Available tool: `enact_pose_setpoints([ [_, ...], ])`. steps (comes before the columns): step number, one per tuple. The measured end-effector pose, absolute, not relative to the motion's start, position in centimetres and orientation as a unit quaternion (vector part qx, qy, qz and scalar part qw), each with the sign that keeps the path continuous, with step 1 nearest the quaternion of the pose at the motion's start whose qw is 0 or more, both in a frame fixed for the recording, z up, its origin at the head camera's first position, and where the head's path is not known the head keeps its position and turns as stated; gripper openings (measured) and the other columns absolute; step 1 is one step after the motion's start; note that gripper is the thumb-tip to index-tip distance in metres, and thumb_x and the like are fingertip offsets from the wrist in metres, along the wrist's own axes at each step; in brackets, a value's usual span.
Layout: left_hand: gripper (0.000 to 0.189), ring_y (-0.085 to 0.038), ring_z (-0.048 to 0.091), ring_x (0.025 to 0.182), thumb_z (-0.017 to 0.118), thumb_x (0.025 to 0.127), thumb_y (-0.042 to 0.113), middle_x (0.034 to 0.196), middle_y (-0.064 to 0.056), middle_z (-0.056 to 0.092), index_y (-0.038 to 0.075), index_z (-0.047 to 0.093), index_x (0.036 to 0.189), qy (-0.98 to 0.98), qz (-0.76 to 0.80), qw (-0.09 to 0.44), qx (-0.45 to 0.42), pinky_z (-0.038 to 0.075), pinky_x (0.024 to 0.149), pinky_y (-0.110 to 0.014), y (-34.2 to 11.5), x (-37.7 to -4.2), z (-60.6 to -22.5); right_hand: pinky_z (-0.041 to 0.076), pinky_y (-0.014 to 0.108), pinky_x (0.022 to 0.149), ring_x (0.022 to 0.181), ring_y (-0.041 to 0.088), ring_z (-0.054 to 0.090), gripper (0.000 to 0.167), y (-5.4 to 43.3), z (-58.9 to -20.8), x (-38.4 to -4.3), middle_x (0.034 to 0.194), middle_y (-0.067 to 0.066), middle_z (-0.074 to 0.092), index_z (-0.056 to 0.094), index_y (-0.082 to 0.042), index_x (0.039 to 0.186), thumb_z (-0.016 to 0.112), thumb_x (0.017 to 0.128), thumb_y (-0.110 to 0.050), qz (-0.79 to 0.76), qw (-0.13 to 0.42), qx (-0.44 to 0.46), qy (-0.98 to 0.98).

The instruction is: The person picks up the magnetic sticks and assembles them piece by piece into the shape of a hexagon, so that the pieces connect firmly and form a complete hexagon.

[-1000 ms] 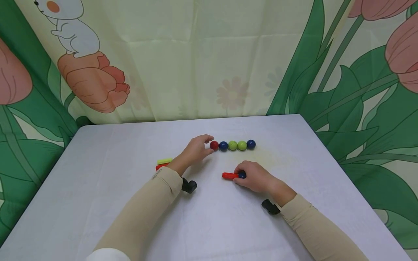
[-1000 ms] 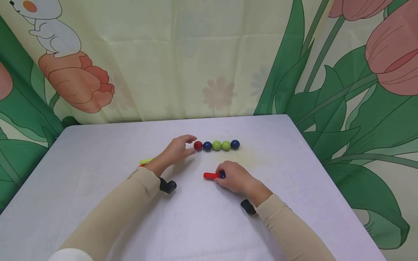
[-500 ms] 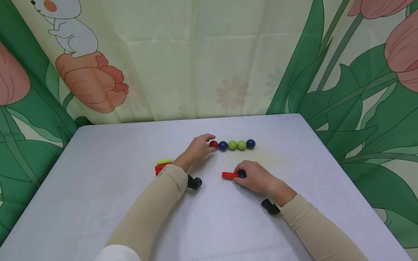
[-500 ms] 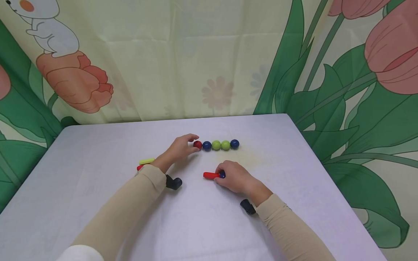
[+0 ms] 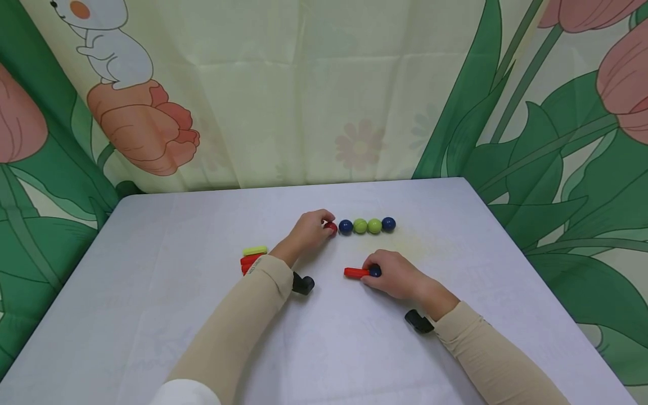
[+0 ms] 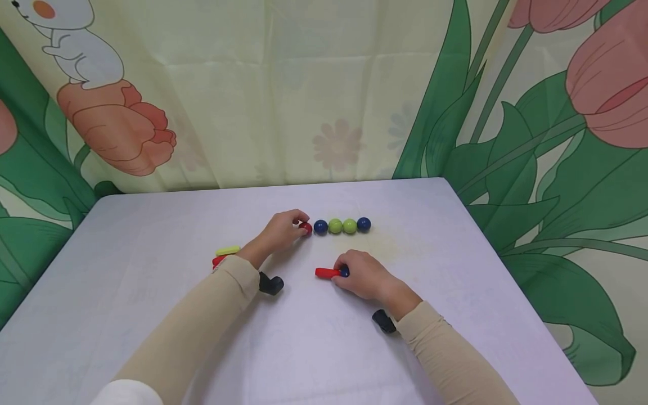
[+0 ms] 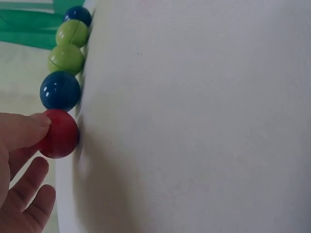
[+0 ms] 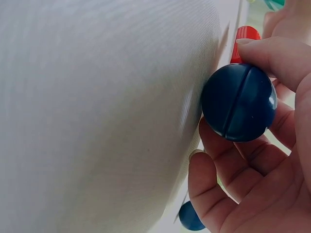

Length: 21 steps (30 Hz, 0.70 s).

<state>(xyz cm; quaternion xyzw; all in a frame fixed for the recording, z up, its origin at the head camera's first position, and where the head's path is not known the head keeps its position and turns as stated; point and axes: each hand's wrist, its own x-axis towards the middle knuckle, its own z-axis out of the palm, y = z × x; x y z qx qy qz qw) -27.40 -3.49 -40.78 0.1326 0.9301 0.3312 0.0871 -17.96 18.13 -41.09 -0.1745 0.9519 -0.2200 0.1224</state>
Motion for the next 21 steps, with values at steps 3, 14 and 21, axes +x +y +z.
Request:
enact_pose_setpoints([
  [3, 0.03, -0.025, 0.055, 0.11, 0.067, 0.096, 0.008, 0.12, -0.011, 0.063, 0.004, 0.062, 0.126, 0.93, 0.334, 0.091, 0.125, 0.045, 0.102, -0.037, -3.7, -27.3, -40.7, 0.051, 0.039, 0.085, 0.091, 0.02, 0.054, 0.025, 18.1, -41.1, -17.9, 0.098, 0.0, 0.06, 0.07, -0.009, 0.11, 0.075, 0.091, -0.025, -0.222, 0.122, -0.175, 0.952],
  [14, 0.05, -0.024, 0.055, 0.11, 0.071, 0.093, 0.008, 0.124, -0.01, 0.059, 0.006, 0.053, 0.14, 0.927, 0.321, 0.157, 0.116, 0.049, 0.097, -0.035, -4.6, -27.1, -40.8, 0.051, 0.039, 0.084, 0.09, 0.02, 0.054, 0.025, 18.1, -41.2, -17.9, 0.098, 0.0, 0.06, 0.07, -0.01, 0.109, 0.076, 0.091, -0.025, -0.22, 0.125, -0.168, 0.953],
  [21, 0.043, -0.024, 0.055, 0.107, 0.072, 0.093, 0.011, 0.118, -0.009, 0.061, 0.007, 0.058, 0.134, 0.927, 0.3, 0.17, 0.147, 0.049, 0.096, -0.036, -5.1, -26.2, -40.6, 0.051, 0.039, 0.085, 0.092, 0.02, 0.054, 0.025, 18.1, -41.2, -18.1, 0.1, 0.0, 0.061, 0.069, -0.01, 0.11, 0.075, 0.091, -0.026, -0.225, 0.126, -0.162, 0.953],
])
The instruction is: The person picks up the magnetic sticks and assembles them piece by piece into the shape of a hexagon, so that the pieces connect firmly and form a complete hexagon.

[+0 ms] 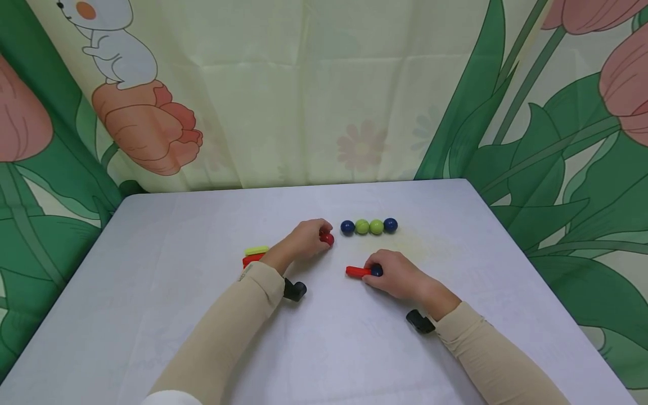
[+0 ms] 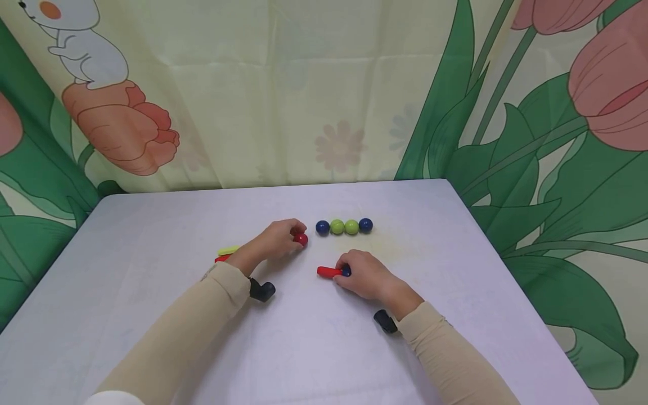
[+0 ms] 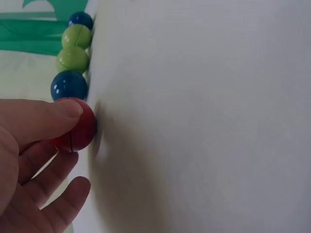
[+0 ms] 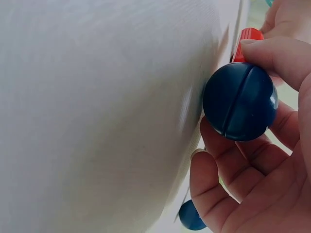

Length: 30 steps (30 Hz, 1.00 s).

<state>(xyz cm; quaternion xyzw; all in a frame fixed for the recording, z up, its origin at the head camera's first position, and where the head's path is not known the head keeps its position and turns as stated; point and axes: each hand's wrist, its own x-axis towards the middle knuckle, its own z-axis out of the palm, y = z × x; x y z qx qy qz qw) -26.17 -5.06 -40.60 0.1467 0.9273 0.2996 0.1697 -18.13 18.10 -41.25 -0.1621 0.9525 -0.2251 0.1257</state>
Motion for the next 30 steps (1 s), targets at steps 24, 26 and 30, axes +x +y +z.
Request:
enact_pose_setpoints([
  [24, 0.043, -0.019, 0.054, 0.105, 0.075, 0.09, 0.01, 0.112, -0.002, 0.061, 0.011, 0.06, 0.131, 0.915, 0.283, 0.206, 0.2, 0.053, 0.087, -0.031, -4.7, -21.7, -40.7, 0.05, 0.039, 0.084, 0.088, 0.019, 0.054, 0.023, 18.3, -41.5, -18.6, 0.096, 0.0, 0.061, 0.069, -0.009, 0.107, 0.075, 0.091, -0.024, -0.234, 0.111, -0.174, 0.95],
  [26, 0.043, -0.019, 0.054, 0.105, 0.075, 0.09, 0.01, 0.112, -0.002, 0.061, 0.011, 0.06, 0.131, 0.914, 0.284, 0.207, 0.203, 0.052, 0.087, -0.032, -4.5, -21.5, -40.7, 0.05, 0.039, 0.084, 0.089, 0.02, 0.054, 0.024, 18.3, -41.5, -18.6, 0.097, 0.001, 0.061, 0.068, -0.009, 0.108, 0.075, 0.09, -0.024, -0.232, 0.112, -0.172, 0.951],
  [30, 0.042, -0.019, 0.054, 0.104, 0.075, 0.09, 0.01, 0.111, -0.002, 0.061, 0.011, 0.06, 0.13, 0.911, 0.287, 0.207, 0.212, 0.052, 0.086, -0.031, -4.4, -21.2, -40.8, 0.05, 0.04, 0.085, 0.089, 0.02, 0.054, 0.025, 18.3, -41.6, -18.7, 0.097, 0.001, 0.06, 0.068, -0.009, 0.108, 0.076, 0.09, -0.024, -0.23, 0.114, -0.168, 0.952],
])
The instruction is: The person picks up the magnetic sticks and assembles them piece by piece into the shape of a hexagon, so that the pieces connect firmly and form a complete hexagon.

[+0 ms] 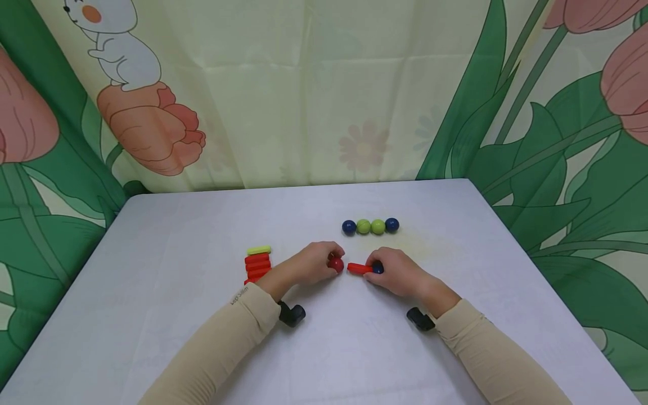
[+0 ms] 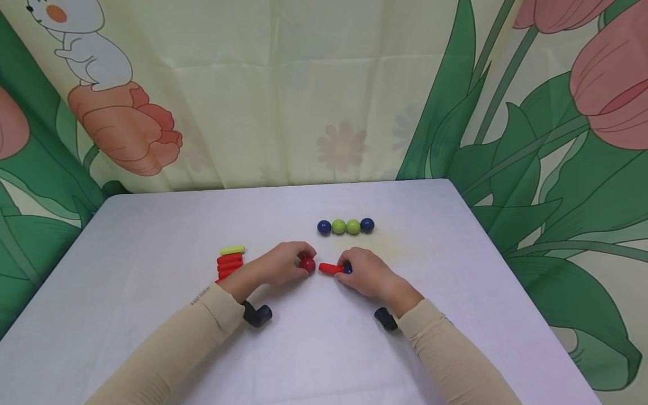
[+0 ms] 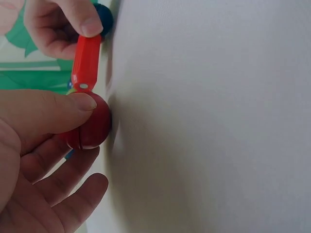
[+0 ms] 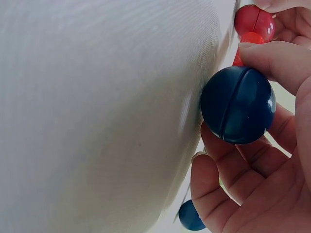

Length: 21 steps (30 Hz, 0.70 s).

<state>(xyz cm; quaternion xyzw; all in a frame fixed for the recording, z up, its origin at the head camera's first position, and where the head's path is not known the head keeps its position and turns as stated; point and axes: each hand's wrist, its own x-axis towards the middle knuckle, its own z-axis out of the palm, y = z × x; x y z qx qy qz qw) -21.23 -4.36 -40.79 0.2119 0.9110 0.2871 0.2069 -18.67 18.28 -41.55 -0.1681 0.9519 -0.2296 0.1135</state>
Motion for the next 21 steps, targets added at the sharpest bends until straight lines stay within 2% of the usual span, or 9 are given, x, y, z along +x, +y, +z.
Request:
enact_pose_setpoints([
  [21, 0.04, -0.017, 0.056, 0.1, 0.075, 0.09, 0.009, 0.109, -0.002, 0.063, 0.009, 0.061, 0.128, 0.907, 0.299, 0.19, 0.226, 0.052, 0.088, -0.029, -3.81, -20.9, -40.99, 0.05, 0.038, 0.083, 0.087, 0.019, 0.054, 0.023, 18.18, -41.46, -18.69, 0.093, 0.0, 0.06, 0.068, -0.009, 0.105, 0.077, 0.09, -0.024, -0.233, 0.107, -0.18, 0.95],
])
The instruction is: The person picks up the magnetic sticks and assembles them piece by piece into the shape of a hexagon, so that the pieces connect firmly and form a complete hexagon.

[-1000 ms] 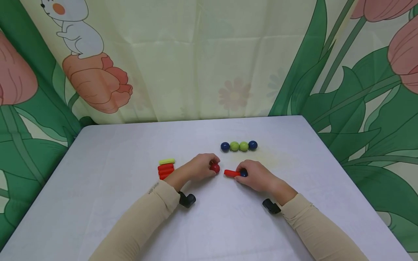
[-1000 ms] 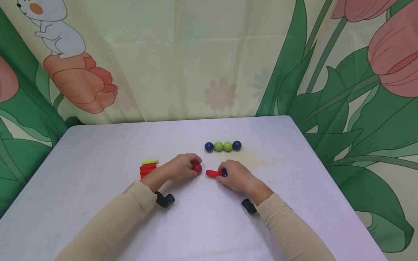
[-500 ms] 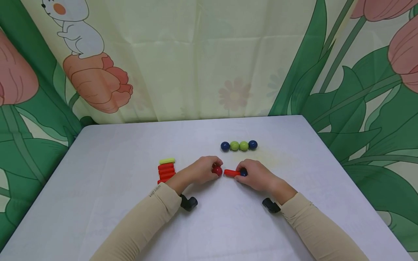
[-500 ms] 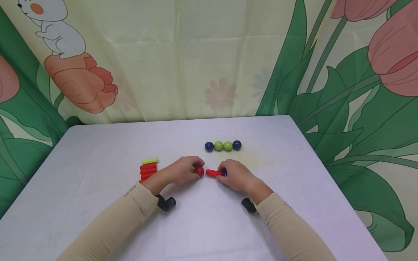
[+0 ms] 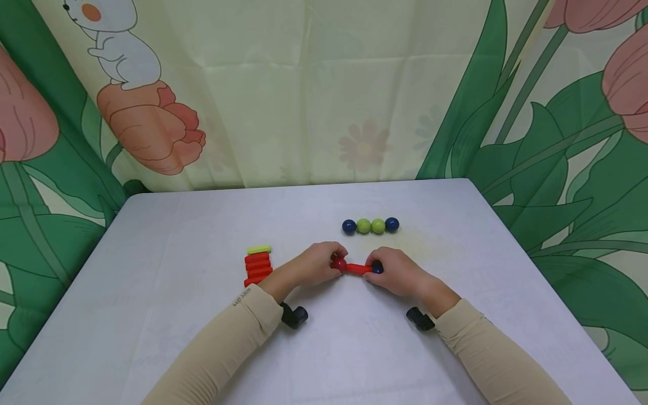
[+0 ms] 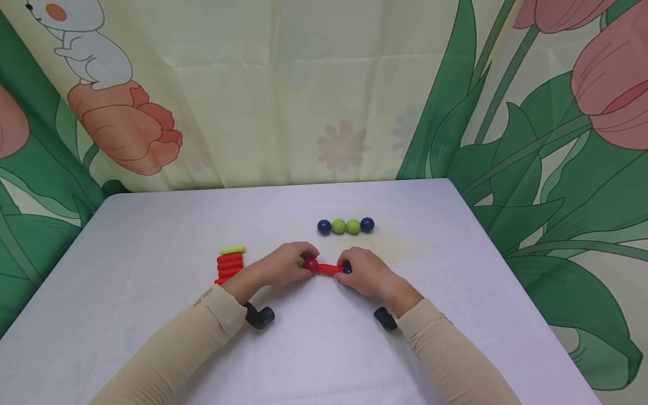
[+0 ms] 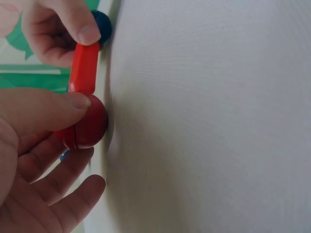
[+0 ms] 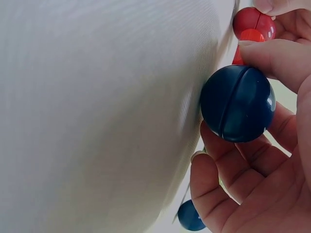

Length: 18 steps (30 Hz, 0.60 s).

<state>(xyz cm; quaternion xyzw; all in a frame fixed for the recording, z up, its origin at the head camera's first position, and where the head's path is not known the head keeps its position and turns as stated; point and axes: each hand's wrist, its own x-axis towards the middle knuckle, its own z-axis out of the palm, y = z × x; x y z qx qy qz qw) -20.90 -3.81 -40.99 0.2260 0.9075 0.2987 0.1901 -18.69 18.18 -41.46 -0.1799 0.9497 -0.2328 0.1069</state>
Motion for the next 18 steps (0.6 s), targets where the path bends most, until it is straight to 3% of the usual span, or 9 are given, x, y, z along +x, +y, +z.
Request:
enact_pose_setpoints([
  [18, 0.043, -0.018, 0.056, 0.107, 0.074, 0.091, 0.01, 0.117, -0.004, 0.063, 0.007, 0.059, 0.131, 0.903, 0.319, 0.173, 0.229, 0.05, 0.094, -0.031, -3.7, -20.7, -41.4, 0.05, 0.032, 0.077, 0.08, 0.014, 0.056, 0.017, 16.7, -40.8, -19.0, 0.087, -0.003, 0.062, 0.069, -0.007, 0.105, 0.073, 0.091, -0.016, -0.251, 0.098, -0.22, 0.938],
])
